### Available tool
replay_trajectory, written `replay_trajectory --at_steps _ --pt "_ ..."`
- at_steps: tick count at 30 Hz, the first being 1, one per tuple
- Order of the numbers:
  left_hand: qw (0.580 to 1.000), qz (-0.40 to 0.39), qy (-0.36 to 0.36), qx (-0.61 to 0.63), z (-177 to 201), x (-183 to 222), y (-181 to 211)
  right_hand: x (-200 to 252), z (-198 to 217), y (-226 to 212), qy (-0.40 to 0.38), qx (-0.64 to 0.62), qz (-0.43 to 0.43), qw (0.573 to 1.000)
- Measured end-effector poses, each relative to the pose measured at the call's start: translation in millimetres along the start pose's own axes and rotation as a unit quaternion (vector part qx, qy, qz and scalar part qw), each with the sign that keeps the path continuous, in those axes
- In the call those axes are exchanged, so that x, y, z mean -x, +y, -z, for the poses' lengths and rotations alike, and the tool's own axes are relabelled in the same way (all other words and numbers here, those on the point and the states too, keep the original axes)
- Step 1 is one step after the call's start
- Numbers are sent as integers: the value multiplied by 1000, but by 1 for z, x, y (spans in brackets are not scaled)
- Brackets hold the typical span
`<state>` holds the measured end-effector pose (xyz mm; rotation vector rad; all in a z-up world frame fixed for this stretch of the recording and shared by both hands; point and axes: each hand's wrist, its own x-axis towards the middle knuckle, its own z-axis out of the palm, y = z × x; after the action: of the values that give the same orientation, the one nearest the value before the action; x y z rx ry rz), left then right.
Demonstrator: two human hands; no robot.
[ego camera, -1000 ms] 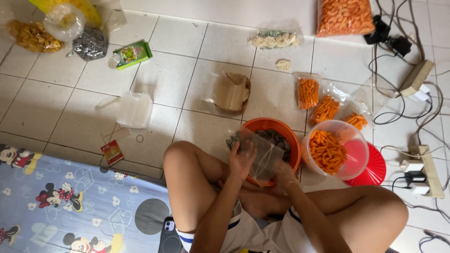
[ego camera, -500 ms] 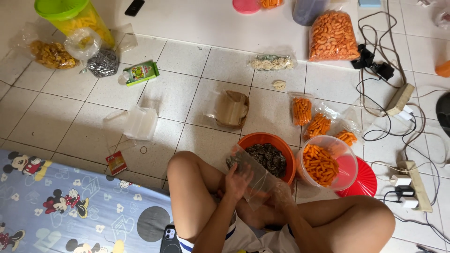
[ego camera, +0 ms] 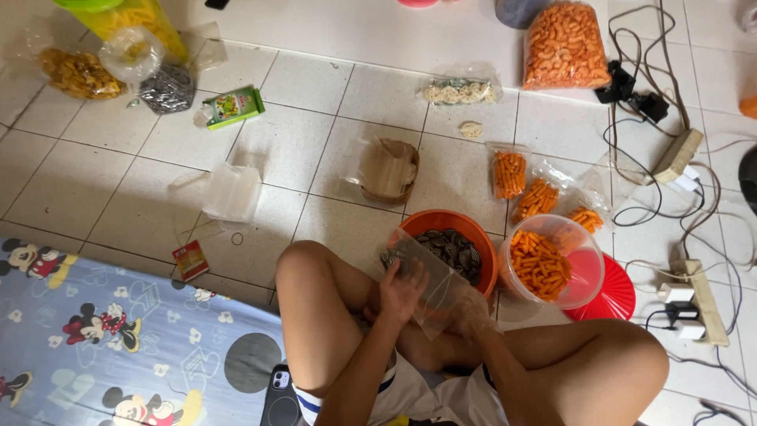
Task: Manually packaging spiral-shaped brown snacks into clear plastic bags while sitting on the floor.
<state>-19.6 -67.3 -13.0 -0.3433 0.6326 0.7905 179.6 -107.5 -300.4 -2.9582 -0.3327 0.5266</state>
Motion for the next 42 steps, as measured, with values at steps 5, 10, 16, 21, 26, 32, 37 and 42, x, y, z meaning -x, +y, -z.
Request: replay_trajectory --at_steps 5,10,16,21,26,32,37,42 --pt "1000 -2 -14 7 -27 8 -2 -5 -2 20 18 -25 -328 944" --pt "999 -10 -31 5 -39 12 0 -14 -58 88 -206 404 55 890" --pt "999 -25 -40 19 -29 -5 3 111 220 3 -191 2 256 948" --pt "997 -36 -52 31 -38 -21 9 116 252 -4 -96 -57 336 935" --pt "997 -53 -60 24 -33 -26 11 163 320 -2 -69 -194 320 925" --pt "995 -77 -63 10 -42 -28 10 228 396 -32 -105 -418 233 871" --pt "995 -77 -63 -21 -39 -31 2 220 376 -29 -188 -457 219 841" --pt "996 -72 -51 -23 -38 -38 0 218 362 -30 -138 -470 253 834"
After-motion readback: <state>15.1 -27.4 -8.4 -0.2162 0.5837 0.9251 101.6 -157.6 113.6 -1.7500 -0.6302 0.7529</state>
